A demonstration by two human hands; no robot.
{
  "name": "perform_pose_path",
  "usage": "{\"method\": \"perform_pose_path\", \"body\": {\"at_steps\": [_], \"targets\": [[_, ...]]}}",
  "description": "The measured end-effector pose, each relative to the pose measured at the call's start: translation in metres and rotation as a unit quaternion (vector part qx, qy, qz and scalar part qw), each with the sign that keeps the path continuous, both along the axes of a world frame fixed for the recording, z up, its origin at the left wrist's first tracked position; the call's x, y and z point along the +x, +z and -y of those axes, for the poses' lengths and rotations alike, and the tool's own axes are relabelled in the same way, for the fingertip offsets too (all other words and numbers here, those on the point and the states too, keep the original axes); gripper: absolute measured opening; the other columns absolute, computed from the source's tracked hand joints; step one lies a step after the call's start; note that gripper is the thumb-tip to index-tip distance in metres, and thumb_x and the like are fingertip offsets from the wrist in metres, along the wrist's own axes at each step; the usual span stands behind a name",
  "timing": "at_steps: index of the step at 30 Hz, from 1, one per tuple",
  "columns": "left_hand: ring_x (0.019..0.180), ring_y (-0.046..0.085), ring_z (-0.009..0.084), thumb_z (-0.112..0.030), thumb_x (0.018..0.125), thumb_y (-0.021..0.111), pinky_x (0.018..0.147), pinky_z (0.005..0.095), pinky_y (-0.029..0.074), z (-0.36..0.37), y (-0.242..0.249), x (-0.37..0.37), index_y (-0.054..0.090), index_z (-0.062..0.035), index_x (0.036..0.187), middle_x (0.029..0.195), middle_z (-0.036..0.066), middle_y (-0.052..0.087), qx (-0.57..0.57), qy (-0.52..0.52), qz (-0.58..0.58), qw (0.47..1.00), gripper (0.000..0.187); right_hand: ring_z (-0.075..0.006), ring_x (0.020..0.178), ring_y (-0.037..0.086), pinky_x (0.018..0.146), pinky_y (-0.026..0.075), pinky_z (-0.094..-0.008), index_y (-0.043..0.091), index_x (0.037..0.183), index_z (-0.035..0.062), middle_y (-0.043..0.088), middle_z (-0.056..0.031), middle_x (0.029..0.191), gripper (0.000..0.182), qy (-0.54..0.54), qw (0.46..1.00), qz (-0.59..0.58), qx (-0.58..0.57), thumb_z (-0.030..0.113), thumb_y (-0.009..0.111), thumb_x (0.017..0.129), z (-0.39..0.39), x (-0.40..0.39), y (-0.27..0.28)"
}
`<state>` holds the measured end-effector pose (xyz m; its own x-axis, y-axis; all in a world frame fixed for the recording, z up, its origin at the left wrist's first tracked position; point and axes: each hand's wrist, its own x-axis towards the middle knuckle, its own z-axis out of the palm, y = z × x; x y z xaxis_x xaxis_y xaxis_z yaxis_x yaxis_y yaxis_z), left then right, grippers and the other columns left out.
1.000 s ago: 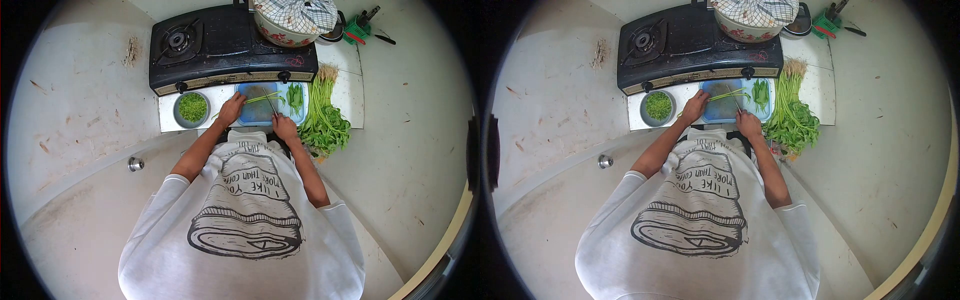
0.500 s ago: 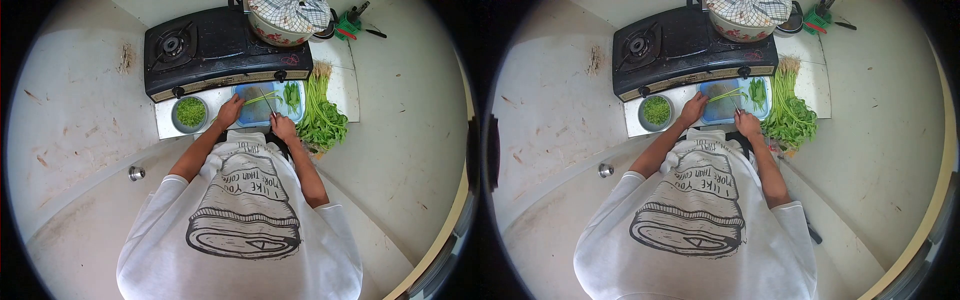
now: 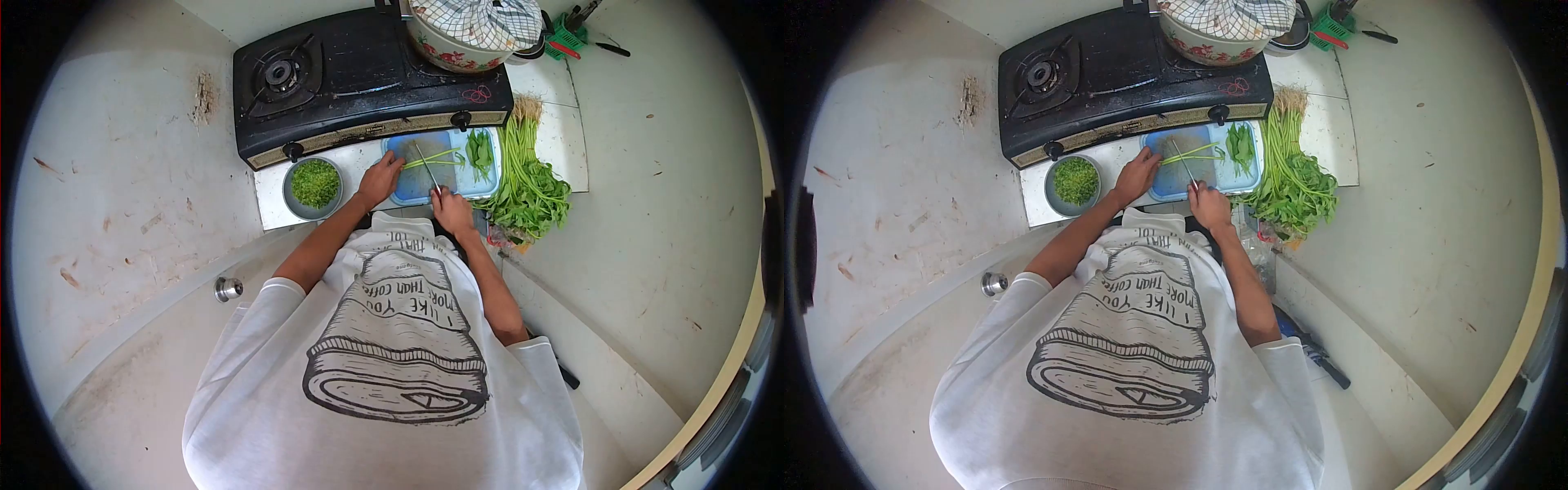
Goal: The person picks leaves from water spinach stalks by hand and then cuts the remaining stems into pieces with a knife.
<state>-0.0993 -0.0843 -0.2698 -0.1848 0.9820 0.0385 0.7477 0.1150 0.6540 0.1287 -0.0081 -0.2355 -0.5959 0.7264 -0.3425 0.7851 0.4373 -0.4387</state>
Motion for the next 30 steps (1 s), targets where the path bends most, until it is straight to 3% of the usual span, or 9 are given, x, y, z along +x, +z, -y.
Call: {"method": "perform_pose_path", "body": {"at_steps": [7,10,17,30], "targets": [[0.083,0.068,0.0398,-0.006,0.097,0.060,0.071,0.0494,0.059,-0.001,0.004,-0.002,0.064,-0.0077,0.119,0.104,0.017,0.055,-0.007,-0.004,0.001,1.000,0.022,-0.0474,0.074,0.072,0.070,0.058,-0.0581,0.065,0.101,0.0003,0.071,-0.0281,0.077,0.043,-0.010,1.000,0.009,0.013,0.040,0.050,0.105,0.011,0.001,-0.013],[0.082,0.067,0.0395,-0.006,0.097,0.060,0.070,0.0494,0.058,-0.002,0.003,-0.002,0.065,-0.0089,0.121,0.103,0.017,0.054,-0.005,-0.009,0.000,1.000,0.024,-0.0506,0.077,0.070,0.075,0.056,-0.0604,0.065,0.106,0.0001,0.070,-0.0312,0.081,0.045,-0.020,1.000,0.010,-0.011,0.042,0.050,0.105,0.011,0.001,-0.013],[0.080,0.066,0.0380,-0.005,0.096,0.060,0.068,0.0490,0.058,-0.001,0.003,0.000,0.065,-0.0129,0.124,0.100,0.016,0.052,-0.004,-0.010,0.002,1.000,0.029,-0.0505,0.075,0.070,0.073,0.056,-0.0602,0.064,0.105,0.0003,0.070,-0.0303,0.078,0.044,-0.005,1.000,-0.006,-0.004,0.042,0.050,0.106,0.008,0.004,-0.015],[0.080,0.067,0.0378,0.000,0.086,0.061,0.067,0.0487,0.060,0.001,0.002,0.004,0.061,-0.0179,0.136,0.106,0.016,0.051,-0.039,-0.023,-0.025,0.999,0.052,-0.0486,0.076,0.072,0.072,0.058,-0.0589,0.064,0.097,-0.0019,0.071,-0.0294,0.078,0.041,0.018,1.000,0.015,-0.005,0.037,0.052,0.105,0.009,0.005,-0.017]]}}
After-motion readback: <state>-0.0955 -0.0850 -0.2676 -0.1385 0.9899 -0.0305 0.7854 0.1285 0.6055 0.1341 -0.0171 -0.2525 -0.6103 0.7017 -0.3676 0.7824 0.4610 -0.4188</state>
